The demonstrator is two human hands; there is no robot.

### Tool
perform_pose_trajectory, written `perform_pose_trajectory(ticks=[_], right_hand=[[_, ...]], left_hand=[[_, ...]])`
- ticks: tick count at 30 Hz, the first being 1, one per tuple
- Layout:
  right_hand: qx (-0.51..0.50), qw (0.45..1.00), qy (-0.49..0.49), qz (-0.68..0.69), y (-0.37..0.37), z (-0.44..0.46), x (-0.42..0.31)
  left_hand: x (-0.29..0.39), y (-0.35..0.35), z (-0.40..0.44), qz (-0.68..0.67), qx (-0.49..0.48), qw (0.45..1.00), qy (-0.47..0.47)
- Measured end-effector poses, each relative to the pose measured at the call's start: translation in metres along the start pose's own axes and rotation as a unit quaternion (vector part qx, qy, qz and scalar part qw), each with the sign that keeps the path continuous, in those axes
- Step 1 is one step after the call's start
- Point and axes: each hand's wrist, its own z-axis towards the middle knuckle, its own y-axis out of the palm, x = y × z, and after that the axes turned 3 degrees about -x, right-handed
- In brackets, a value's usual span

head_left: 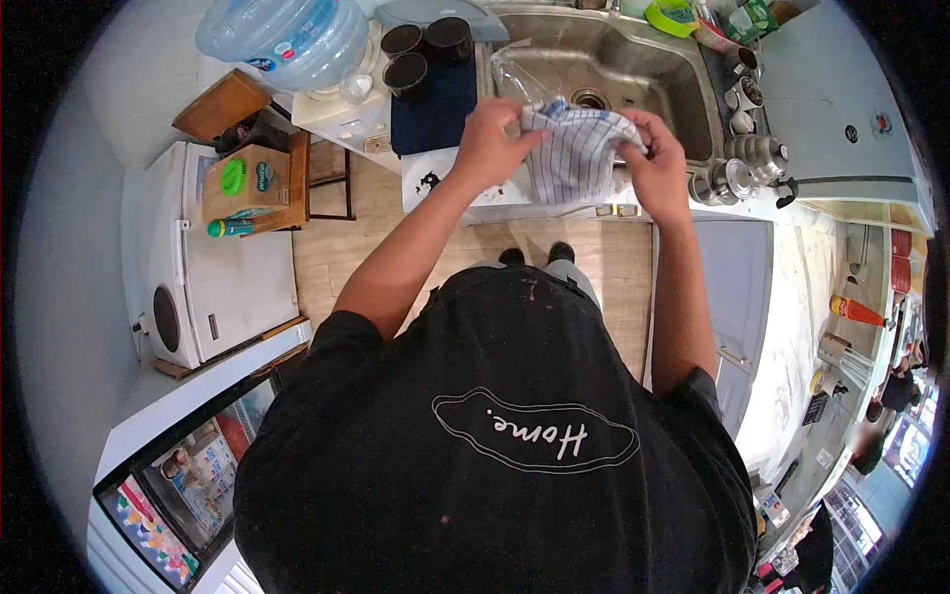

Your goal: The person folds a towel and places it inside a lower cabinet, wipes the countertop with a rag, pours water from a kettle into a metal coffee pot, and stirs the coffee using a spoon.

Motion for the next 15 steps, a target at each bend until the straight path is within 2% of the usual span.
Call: perform_pose_trajectory(ticks=[1, 2, 5, 6, 8, 11, 15], right_hand=[[0.008, 1.0, -0.017, 0.003, 0.001, 0.004, -0.003], [0.011, 1.0, 0.019, -0.008, 0.0, 0.004, -0.006], [0.008, 0.998, -0.046, -0.047, 0.0, 0.003, 0.017], [0.004, 0.997, -0.075, -0.015, 0.006, -0.001, 0.023], [-0.005, 0.997, -0.053, -0.053, 0.011, -0.015, 0.043], [-0.027, 0.995, 0.006, -0.095, 0.013, -0.035, 0.091], [-0.058, 0.98, 0.138, -0.128, 0.014, -0.054, 0.119]], left_hand=[[0.002, -0.004, 0.005, 0.024, 0.039, 0.998, 0.031], [0.001, -0.004, 0.008, 0.001, 0.084, 0.996, 0.042], [0.006, -0.02, 0.008, 0.057, 0.058, 0.991, 0.104], [0.0, -0.02, 0.003, 0.06, 0.031, 0.993, 0.099], [-0.025, -0.007, -0.019, 0.066, -0.022, 0.994, 0.088], [-0.041, 0.017, -0.063, 0.074, -0.105, 0.991, -0.037], [-0.061, 0.041, -0.098, 0.096, -0.126, 0.987, -0.042]])
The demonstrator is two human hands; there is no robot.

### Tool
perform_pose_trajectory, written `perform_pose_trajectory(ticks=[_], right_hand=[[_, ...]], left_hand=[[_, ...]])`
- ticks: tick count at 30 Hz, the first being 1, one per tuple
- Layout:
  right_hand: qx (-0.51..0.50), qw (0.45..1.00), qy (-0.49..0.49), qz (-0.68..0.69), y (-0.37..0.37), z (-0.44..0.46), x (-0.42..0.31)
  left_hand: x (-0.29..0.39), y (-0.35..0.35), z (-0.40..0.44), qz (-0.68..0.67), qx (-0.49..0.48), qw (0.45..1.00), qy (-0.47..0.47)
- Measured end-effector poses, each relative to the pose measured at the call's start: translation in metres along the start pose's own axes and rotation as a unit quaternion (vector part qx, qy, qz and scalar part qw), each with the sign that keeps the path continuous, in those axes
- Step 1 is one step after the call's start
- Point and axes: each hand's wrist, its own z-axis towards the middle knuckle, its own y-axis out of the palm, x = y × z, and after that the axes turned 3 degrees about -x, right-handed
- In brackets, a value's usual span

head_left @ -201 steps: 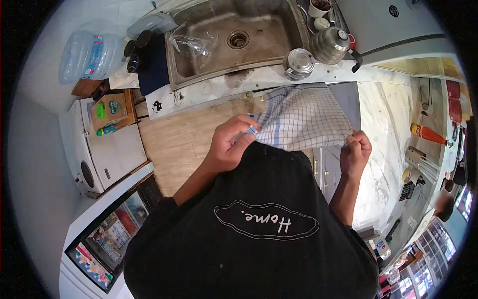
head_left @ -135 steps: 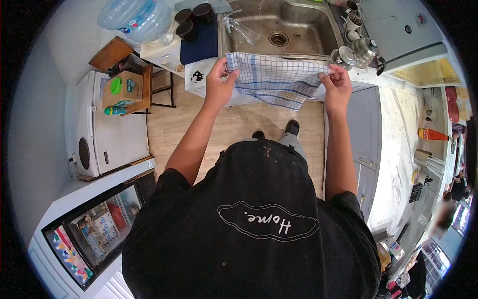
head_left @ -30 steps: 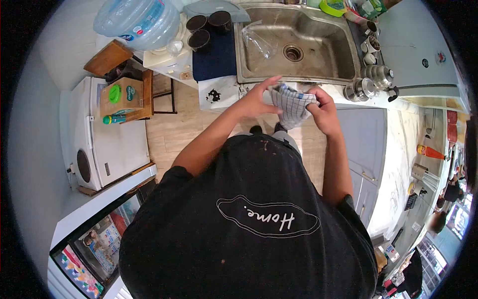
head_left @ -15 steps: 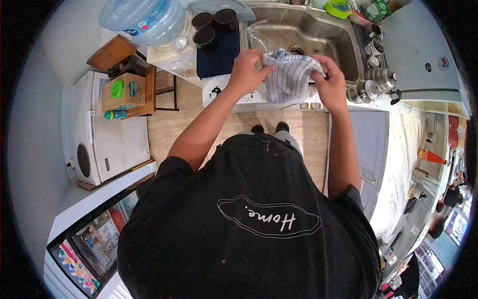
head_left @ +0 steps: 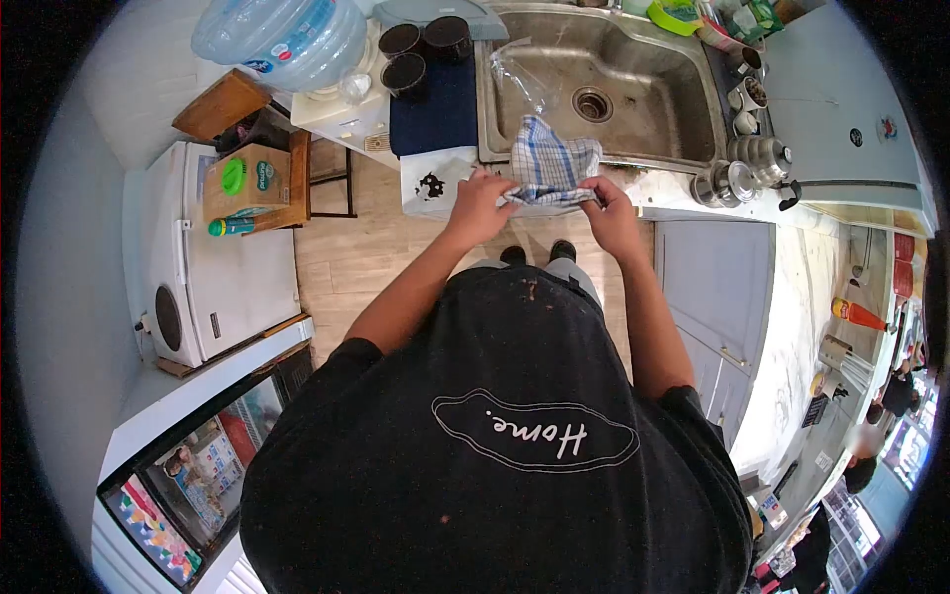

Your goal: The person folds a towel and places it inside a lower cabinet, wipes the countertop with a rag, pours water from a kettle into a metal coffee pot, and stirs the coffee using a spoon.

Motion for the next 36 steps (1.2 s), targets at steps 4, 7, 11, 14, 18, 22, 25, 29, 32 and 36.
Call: perform_pose_trajectory(ticks=[4, 7, 11, 14, 18, 22, 25, 29, 32, 36], right_hand=[[0.008, 1.0, -0.015, 0.026, 0.003, -0.019, -0.004], [-0.018, 0.999, 0.022, -0.02, 0.002, -0.03, 0.004], [-0.015, 0.999, -0.005, 0.034, 0.005, -0.038, 0.008], [-0.007, 0.998, -0.027, 0.047, 0.008, -0.034, 0.013], [0.001, 0.999, -0.015, 0.037, 0.002, -0.026, 0.002], [0.015, 1.0, -0.008, 0.0, -0.003, -0.015, -0.009], [0.004, 0.999, -0.007, 0.046, -0.006, -0.012, -0.019], [0.005, 0.999, 0.012, 0.045, -0.007, -0.017, -0.027], [0.026, 0.999, -0.022, 0.033, -0.003, -0.016, -0.024], [0.043, 0.997, -0.061, 0.006, -0.003, 0.008, -0.038]], left_hand=[[0.01, -0.006, -0.012, 0.023, -0.025, 0.999, 0.03], [0.018, -0.011, -0.017, 0.038, -0.049, 0.998, 0.031], [0.021, -0.009, -0.025, 0.026, -0.067, 0.997, 0.018], [0.019, -0.006, -0.025, 0.034, -0.067, 0.997, 0.016], [0.017, -0.007, -0.018, 0.021, -0.042, 0.999, 0.024], [0.017, -0.008, -0.006, 0.013, -0.025, 0.999, 0.016], [0.02, -0.009, -0.006, 0.011, -0.02, 1.0, -0.012], [0.038, -0.026, -0.012, -0.021, -0.085, 0.994, -0.058], [0.037, -0.025, -0.013, -0.026, -0.097, 0.992, -0.076], [0.022, -0.009, -0.002, 0.001, 0.051, 0.997, 0.064]])
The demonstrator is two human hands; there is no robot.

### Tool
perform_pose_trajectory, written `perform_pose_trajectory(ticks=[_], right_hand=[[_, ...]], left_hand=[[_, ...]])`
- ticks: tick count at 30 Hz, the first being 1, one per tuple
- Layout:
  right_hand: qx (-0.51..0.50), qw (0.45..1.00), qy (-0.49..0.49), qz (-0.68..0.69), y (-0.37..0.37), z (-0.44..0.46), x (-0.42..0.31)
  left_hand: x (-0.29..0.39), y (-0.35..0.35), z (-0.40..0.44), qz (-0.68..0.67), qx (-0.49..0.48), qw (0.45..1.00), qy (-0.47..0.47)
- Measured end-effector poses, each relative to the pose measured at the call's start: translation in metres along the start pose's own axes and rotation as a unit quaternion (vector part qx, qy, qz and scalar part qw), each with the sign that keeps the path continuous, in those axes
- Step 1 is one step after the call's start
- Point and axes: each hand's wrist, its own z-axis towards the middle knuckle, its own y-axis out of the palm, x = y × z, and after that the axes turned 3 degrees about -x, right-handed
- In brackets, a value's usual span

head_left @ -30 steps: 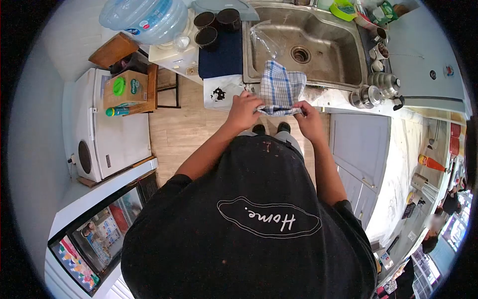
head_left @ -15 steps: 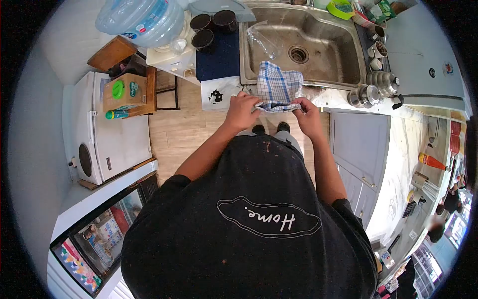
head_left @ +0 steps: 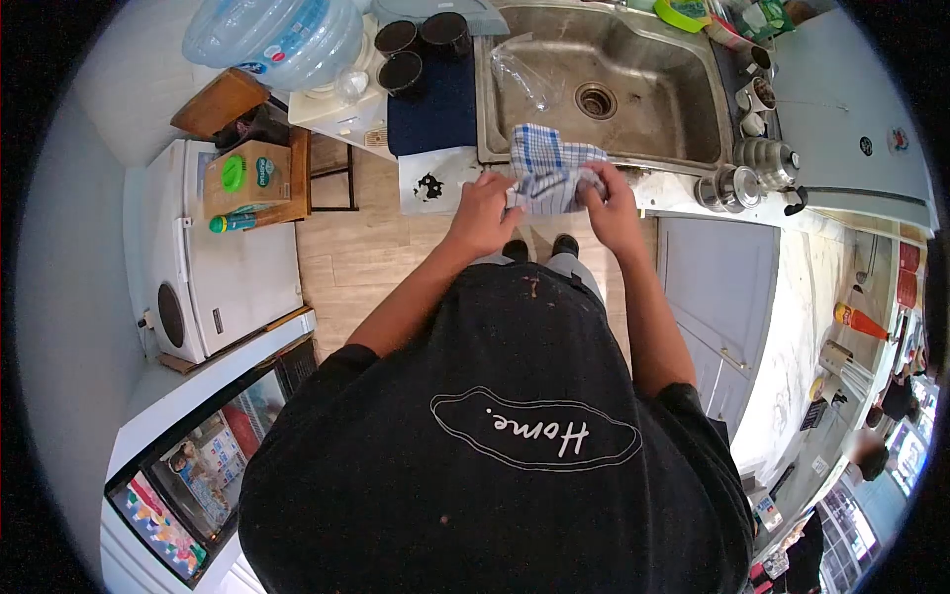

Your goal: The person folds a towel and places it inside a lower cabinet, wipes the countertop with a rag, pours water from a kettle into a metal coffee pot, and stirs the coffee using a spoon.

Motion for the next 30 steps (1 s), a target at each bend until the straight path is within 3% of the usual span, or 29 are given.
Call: perform_pose_trajectory(ticks=[2, 3, 5, 10, 13, 14, 19, 23, 30], right_hand=[[0.01, 0.998, 0.034, 0.054, 0.006, 0.018, -0.002], [0.036, 0.999, -0.02, -0.026, 0.011, 0.035, 0.029], [0.063, 0.996, -0.019, -0.061, 0.016, 0.058, 0.035], [0.117, 0.979, 0.028, -0.168, 0.029, 0.074, 0.03], [0.152, 0.92, -0.13, -0.335, 0.033, 0.063, 0.027], [0.11, 0.922, -0.139, -0.344, 0.035, 0.058, 0.027], [-0.051, 0.894, -0.172, -0.411, 0.043, 0.036, 0.033], [-0.06, 0.879, -0.166, -0.443, 0.047, 0.035, 0.042], [-0.038, 0.878, -0.168, -0.446, 0.048, 0.058, 0.053]], left_hand=[[-0.012, 0.01, 0.008, 0.01, -0.003, 1.0, -0.005], [-0.009, 0.007, 0.017, -0.007, -0.033, 0.998, -0.052], [0.002, -0.005, 0.039, -0.043, -0.093, 0.984, -0.146], [-0.032, 0.027, 0.067, -0.028, -0.026, 0.971, -0.235], [-0.032, 0.026, 0.073, 0.012, -0.041, 0.962, -0.271], [-0.028, 0.023, 0.075, 0.026, -0.05, 0.959, -0.279], [-0.02, 0.021, 0.075, 0.109, 0.043, 0.966, -0.229], [-0.032, 0.016, 0.072, 0.117, 0.069, 0.979, -0.153], [-0.064, 0.009, 0.06, 0.114, -0.01, 0.993, -0.043]])
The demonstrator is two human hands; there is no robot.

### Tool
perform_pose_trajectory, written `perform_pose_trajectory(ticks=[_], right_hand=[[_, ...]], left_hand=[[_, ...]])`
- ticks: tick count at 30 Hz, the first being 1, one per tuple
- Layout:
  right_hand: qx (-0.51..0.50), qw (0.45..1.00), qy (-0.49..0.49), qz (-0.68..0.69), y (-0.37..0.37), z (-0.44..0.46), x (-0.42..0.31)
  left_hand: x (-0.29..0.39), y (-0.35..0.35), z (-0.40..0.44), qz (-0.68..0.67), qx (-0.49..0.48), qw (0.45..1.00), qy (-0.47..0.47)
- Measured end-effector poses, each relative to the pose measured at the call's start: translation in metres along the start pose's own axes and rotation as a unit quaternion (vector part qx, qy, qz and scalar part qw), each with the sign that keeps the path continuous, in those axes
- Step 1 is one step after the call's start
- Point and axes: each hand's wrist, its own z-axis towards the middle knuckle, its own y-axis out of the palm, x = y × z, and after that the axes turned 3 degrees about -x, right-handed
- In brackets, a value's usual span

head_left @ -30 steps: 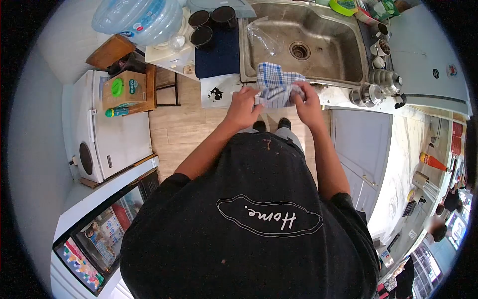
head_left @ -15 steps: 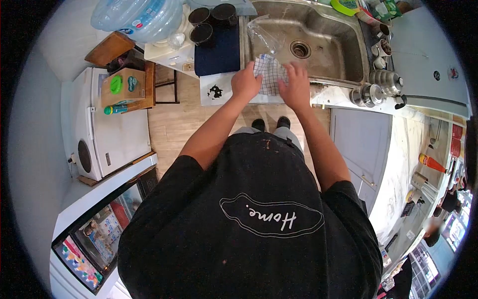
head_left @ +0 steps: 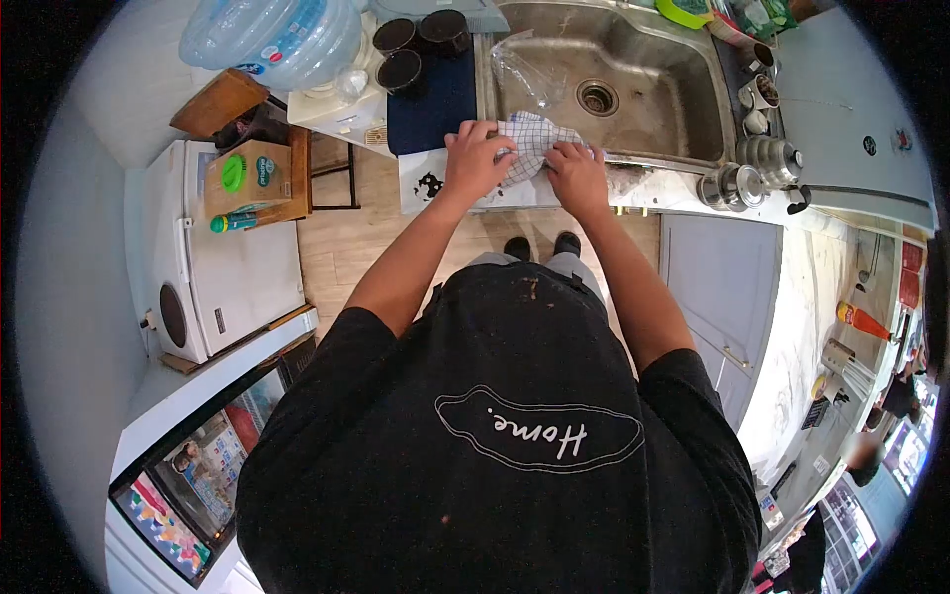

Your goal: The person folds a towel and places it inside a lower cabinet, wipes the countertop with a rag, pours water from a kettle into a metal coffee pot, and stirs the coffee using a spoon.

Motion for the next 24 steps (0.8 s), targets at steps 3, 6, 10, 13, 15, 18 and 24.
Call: perform_pose_trajectory(ticks=[3, 6, 10, 13, 15, 18, 24], right_hand=[[-0.011, 0.999, 0.041, 0.03, -0.01, 0.007, 0.0], [0.0, 0.99, 0.071, 0.122, -0.023, 0.015, 0.006], [-0.103, 0.929, 0.167, 0.313, -0.085, 0.017, -0.01], [-0.057, 0.896, 0.117, 0.425, -0.102, -0.002, -0.009], [-0.107, 0.825, 0.13, 0.539, -0.111, -0.012, -0.002], [-0.099, 0.731, 0.184, 0.649, -0.116, -0.036, -0.003], [0.017, 0.596, 0.159, 0.787, -0.101, -0.077, -0.018]], left_hand=[[-0.002, -0.005, -0.005, -0.017, 0.005, 1.0, 0.009], [0.005, -0.024, -0.008, -0.045, 0.021, 0.997, 0.061], [0.012, -0.047, 0.0, -0.048, 0.058, 0.989, 0.13], [0.019, -0.05, 0.01, -0.14, 0.049, 0.982, 0.117], [0.03, -0.053, 0.012, -0.186, 0.047, 0.976, 0.099], [0.056, -0.066, 0.009, -0.243, -0.007, 0.97, 0.032], [0.053, -0.046, 0.006, -0.498, -0.229, 0.817, -0.18]])
